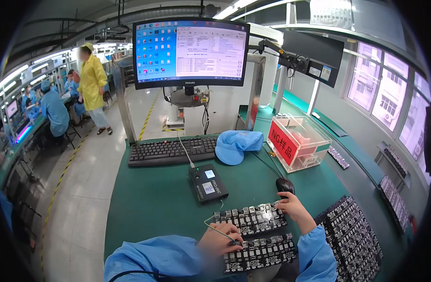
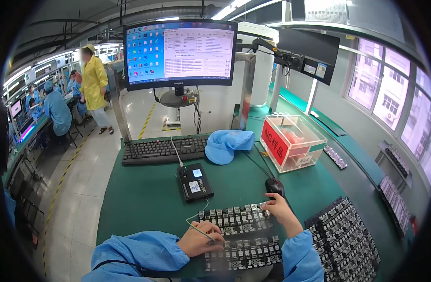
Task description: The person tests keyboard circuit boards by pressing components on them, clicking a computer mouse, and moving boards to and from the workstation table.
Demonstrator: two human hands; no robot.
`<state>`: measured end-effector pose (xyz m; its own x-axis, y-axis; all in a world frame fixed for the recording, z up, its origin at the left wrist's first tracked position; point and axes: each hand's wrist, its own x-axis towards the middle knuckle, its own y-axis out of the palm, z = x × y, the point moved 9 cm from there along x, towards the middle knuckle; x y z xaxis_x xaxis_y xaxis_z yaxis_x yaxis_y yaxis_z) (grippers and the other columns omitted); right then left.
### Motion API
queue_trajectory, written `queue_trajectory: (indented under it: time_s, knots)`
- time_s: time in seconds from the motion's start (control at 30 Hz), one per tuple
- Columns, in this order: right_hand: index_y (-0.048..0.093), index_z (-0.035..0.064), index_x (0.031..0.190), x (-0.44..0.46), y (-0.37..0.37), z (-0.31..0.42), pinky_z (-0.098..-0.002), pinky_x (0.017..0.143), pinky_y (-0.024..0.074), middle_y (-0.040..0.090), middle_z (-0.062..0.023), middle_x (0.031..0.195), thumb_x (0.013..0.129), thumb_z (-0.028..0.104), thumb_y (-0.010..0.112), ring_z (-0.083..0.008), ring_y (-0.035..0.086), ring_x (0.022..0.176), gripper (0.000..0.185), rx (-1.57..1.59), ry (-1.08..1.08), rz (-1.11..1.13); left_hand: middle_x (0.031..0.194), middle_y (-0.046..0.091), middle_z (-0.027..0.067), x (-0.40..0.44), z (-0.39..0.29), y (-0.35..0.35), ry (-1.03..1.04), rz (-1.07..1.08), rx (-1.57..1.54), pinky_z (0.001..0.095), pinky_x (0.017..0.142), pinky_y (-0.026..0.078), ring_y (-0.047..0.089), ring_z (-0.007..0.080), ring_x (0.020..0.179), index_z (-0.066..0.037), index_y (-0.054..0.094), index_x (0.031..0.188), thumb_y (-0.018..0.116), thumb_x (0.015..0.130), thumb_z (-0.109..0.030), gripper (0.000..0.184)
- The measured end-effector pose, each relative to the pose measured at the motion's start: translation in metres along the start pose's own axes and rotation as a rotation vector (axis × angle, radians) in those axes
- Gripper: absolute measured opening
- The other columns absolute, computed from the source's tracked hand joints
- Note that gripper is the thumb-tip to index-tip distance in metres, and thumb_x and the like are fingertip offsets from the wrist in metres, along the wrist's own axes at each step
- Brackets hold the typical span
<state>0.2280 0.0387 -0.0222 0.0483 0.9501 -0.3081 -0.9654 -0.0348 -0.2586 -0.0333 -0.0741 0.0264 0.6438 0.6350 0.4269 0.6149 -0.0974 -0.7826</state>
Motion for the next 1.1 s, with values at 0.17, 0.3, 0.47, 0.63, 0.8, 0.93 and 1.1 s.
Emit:
queue_trajectory:
  time_s: [0.17,0.3,0.47,0.63,0.8,0.93,1.1]
  knots:
    - [0.046,0.0068,0.133,-0.019,-0.027,0.01,-0.024,0.059,0.0432,0.063,-0.0069,0.094,0.078,-0.001,0.069,-0.012,0.059,0.081,0.06,0.128,-0.082,-0.1,0.102,0.057,-0.002,0.0,0.002,0.003,-0.04,0.05,-0.003,0.0334,0.083,0.034,0.054,0.0161,0.097,-0.024,0.067,0.103,0.071,0.082,-0.04,0.027]
    - [0.046,0.0084,0.134,-0.042,-0.061,0.025,-0.0213,0.057,0.0443,0.06,-0.0066,0.099,0.08,-0.001,0.068,-0.0114,0.059,0.079,0.059,0.221,-0.164,-0.171,0.104,0.057,0.0001,0.0,0.007,0.005,-0.076,0.062,-0.045,0.0335,0.083,0.035,0.054,0.0181,0.098,-0.021,0.066,0.106,0.073,0.081,-0.04,0.032]
    - [0.052,0.0086,0.13,-0.081,-0.106,0.043,-0.0179,0.055,0.0437,0.059,-0.005,0.096,0.081,-0.003,0.066,-0.0094,0.059,0.078,0.052,0.324,-0.269,-0.321,0.107,0.059,0.0019,0.001,0.013,0.013,-0.105,0.134,-0.112,0.0339,0.085,0.036,0.055,0.0193,0.101,-0.017,0.066,0.109,0.073,0.081,-0.04,0.036]
    - [0.052,0.0042,0.129,-0.132,-0.169,0.037,-0.0245,0.072,0.0523,0.062,-0.0052,0.099,0.087,-0.003,0.062,-0.0137,0.062,0.088,0.044,0.577,-0.502,-0.533,0.09,0.064,0.0002,0.002,0.02,0.016,-0.165,0.147,-0.242,0.0337,0.082,0.037,0.057,0.0191,0.092,-0.014,0.065,0.109,0.077,0.078,-0.037,0.04]
    - [0.052,0.0027,0.129,-0.146,-0.234,-0.032,-0.0283,0.079,0.0508,0.062,-0.0072,0.103,0.093,0.0,0.053,-0.0154,0.06,0.084,0.036,0.978,-0.519,-0.695,0.088,0.065,0.0003,0.003,0.02,0.017,-0.216,0.162,-0.284,0.0338,0.078,0.038,0.055,0.0186,0.088,-0.013,0.064,0.108,0.083,0.073,-0.024,0.041]
    - [0.054,0.0056,0.123,-0.121,-0.223,-0.079,-0.031,0.059,0.0488,0.058,-0.0143,0.1,0.095,0.011,0.052,-0.0171,0.054,0.07,0.029,1.701,-0.118,-0.264,0.084,0.068,0.0008,0.003,0.026,0.019,-0.263,0.151,-0.271,0.0361,0.084,0.037,0.059,0.0208,0.087,-0.012,0.066,0.105,0.082,0.071,-0.027,0.04]
    - [0.057,0.0077,0.118,-0.143,-0.199,-0.051,-0.0304,0.054,0.0448,0.055,-0.0207,0.104,0.094,0.033,0.051,-0.0233,0.053,0.07,0.035,1.589,-0.274,-0.173,0.082,0.064,-0.0012,0.003,0.021,0.017,-0.273,0.122,-0.245,0.0331,0.082,0.033,0.055,0.0151,0.082,-0.01,0.063,0.103,0.085,0.067,-0.016,0.042]
